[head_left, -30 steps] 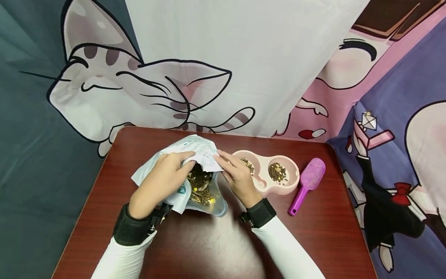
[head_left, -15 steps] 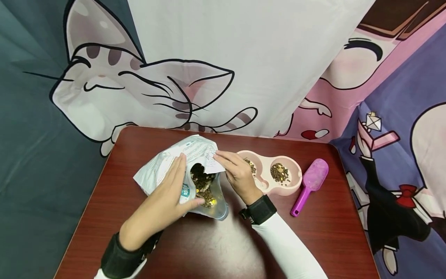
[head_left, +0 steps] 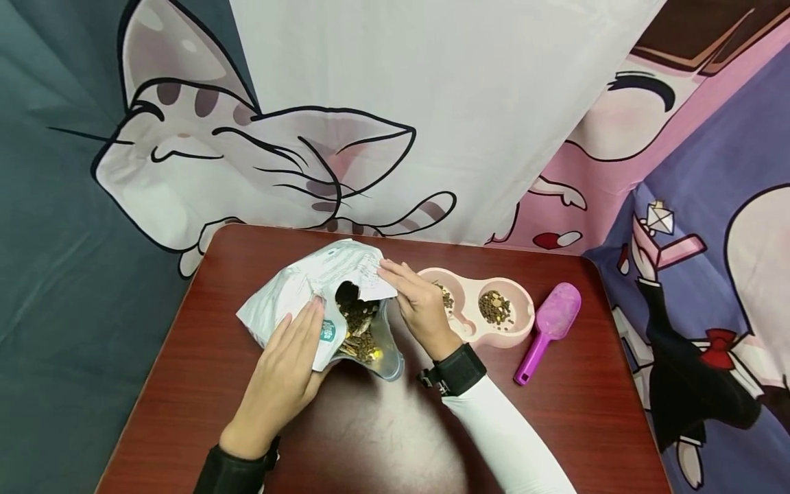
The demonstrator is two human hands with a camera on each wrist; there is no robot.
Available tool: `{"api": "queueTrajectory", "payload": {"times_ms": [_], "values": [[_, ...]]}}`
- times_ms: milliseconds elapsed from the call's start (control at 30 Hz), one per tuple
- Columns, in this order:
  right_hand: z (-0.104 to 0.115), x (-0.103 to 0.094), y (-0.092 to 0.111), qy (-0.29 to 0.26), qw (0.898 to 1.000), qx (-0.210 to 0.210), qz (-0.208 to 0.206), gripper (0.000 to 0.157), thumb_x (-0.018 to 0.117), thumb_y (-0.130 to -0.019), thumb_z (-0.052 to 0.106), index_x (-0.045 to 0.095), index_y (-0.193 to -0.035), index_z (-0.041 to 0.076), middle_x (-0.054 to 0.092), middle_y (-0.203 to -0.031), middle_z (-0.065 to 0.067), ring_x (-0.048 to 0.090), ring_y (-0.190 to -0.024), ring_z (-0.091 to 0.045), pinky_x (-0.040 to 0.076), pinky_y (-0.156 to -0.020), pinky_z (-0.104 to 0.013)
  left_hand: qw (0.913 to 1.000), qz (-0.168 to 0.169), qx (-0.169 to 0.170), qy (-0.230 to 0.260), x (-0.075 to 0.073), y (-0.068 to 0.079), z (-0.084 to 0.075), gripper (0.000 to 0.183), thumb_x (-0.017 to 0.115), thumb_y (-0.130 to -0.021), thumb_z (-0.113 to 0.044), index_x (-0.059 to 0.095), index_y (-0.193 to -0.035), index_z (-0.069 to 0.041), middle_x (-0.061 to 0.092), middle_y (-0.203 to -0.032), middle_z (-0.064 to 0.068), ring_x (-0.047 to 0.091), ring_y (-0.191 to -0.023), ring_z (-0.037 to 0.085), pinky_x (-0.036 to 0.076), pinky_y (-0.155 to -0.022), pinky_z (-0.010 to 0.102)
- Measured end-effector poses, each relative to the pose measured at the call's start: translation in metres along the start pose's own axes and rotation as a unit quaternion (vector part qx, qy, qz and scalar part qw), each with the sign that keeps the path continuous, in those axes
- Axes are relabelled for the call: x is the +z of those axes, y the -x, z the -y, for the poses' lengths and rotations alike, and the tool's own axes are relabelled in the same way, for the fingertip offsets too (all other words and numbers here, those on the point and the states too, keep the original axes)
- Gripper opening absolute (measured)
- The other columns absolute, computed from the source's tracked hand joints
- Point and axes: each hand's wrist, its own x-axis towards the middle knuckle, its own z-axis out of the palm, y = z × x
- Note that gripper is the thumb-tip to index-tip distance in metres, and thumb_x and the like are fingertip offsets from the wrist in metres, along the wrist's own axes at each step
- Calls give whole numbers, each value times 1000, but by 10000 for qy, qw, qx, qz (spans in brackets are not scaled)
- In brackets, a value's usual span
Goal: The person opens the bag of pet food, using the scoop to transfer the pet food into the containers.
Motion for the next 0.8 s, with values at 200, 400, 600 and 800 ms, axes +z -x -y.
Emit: {"api": "queueTrajectory", "payload": {"times_ms": [200, 400, 600, 800], "values": [[7, -7, -5, -52, 9996, 192, 182, 32, 61, -93, -14, 78, -114, 3, 75, -120, -14, 73, -114, -26, 48, -110, -46, 9915, -1235, 412, 47, 3, -5, 7, 56, 45, -111, -34, 57, -139, 12, 63, -140, 24, 67, -119, 41, 47, -99, 54], [16, -17, -13, -194, 9989, 262, 337, 34, 59, -93, -15, 79, -112, 4, 77, -117, -12, 74, -111, -25, 49, -109, -45, 9814, -1802, 362, 559, -10, -8, 18, 47, 51, -109, -29, 65, -131, 10, 73, -122, 22, 72, -99, 39, 48, -106, 39], [25, -34, -20, -546, 9963, 528, 404, 30, 60, -94, -13, 80, -109, 3, 77, -114, -13, 75, -109, -28, 51, -108, -43, 9711, -1814, 18, 1548, -27, -11, 25, 43, 54, -108, -27, 68, -127, 9, 75, -117, 22, 71, -108, 24, 46, -108, 25], [37, -50, -22, -638, 9901, 1096, 606, 18, 67, -98, 4, 82, -107, 10, 79, -110, -5, 75, -106, -20, 56, -100, -36, 9445, -1757, -544, 2723, -40, -9, 30, 23, 60, -100, 2, 72, -117, 12, 76, -119, 15, 68, -117, 6, 49, -102, 18]]}}
